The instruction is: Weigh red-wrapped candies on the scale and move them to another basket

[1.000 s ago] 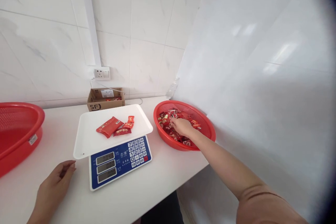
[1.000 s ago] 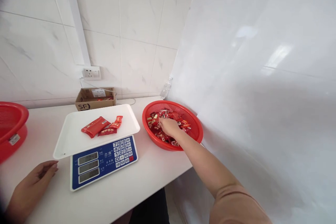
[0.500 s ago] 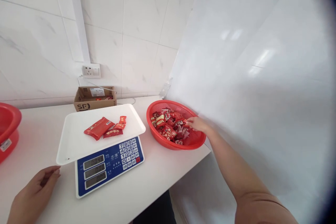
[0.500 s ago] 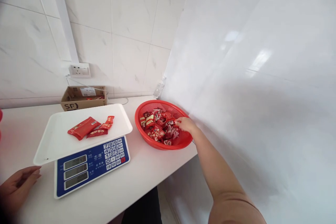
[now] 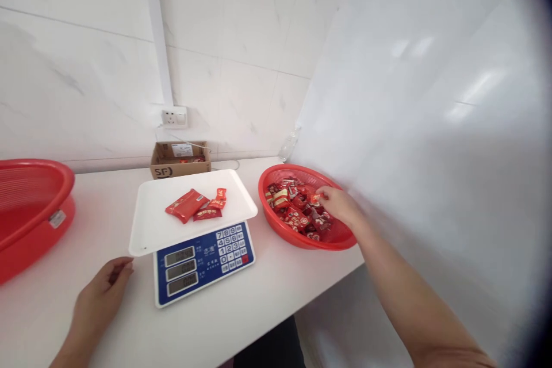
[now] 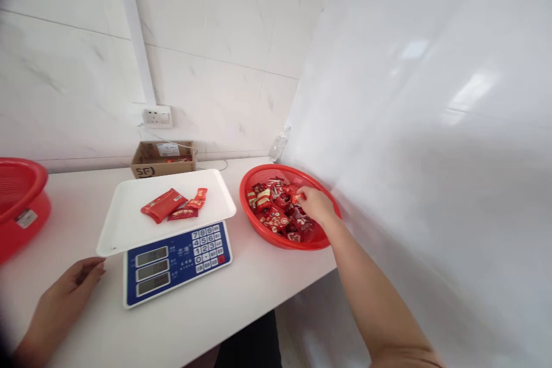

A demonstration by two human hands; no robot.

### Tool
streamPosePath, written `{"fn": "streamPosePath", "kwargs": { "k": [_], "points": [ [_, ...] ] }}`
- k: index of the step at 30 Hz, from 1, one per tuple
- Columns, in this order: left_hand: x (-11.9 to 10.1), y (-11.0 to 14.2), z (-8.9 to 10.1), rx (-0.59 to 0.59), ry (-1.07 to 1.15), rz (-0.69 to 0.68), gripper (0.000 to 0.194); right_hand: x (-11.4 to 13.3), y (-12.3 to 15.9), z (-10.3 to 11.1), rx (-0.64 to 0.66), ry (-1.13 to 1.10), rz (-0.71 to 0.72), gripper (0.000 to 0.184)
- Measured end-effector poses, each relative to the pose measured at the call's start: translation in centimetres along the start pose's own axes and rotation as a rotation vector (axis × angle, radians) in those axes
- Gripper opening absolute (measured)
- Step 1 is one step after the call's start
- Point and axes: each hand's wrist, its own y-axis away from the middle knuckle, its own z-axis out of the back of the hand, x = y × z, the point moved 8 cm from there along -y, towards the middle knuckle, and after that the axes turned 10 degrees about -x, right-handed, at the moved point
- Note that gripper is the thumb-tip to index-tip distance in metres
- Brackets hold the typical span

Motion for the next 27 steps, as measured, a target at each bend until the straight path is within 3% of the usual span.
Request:
{"fn": "streamPosePath", "kwargs": {
  "k": [4,7,11,14,16,18,20,24,27],
  "points": [
    [-1.0,0.5,0.4,0.027,0.072,-0.012,0.031,6.5,3.2,2.0,-0.138,-0.392,0.116,0.021],
    [-1.1,0.9,0.4,0.019,0.108,-0.001,0.031,12.5,5.8,1.1,-0.080,-0.642,0.242,0.022],
    [-1.0,1.2,0.3,0.009,0.181,0.003,0.030,19.5,7.3,-1.1,0.026,-0.775,0.345,0.022],
    [-0.9,1.3,0.3,0.004,0.176,0.004,0.029,22.9,7.3,-1.8,0.033,-0.848,0.374,0.024],
    [-0.9,1.4,0.4,-0.004,0.173,0.006,0.029,23.8,7.3,-1.7,0.006,-0.862,0.394,0.025],
    [-1.0,1.5,0.6,-0.008,0.170,0.007,0.029,23.5,7.3,-1.2,-0.039,-0.845,0.405,0.024],
    [-1.2,1.6,0.7,-0.005,0.167,0.008,0.028,21.4,6.9,-0.6,-0.117,-0.804,0.363,0.023],
    [-1.8,1.6,1.0,0.007,0.158,0.006,0.030,12.7,5.2,0.4,-0.295,-0.710,0.134,0.024],
    [-1.8,1.2,1.0,0.017,0.077,0.013,0.031,5.8,3.9,0.0,-0.210,-0.591,-0.007,0.027]
  ]
}}
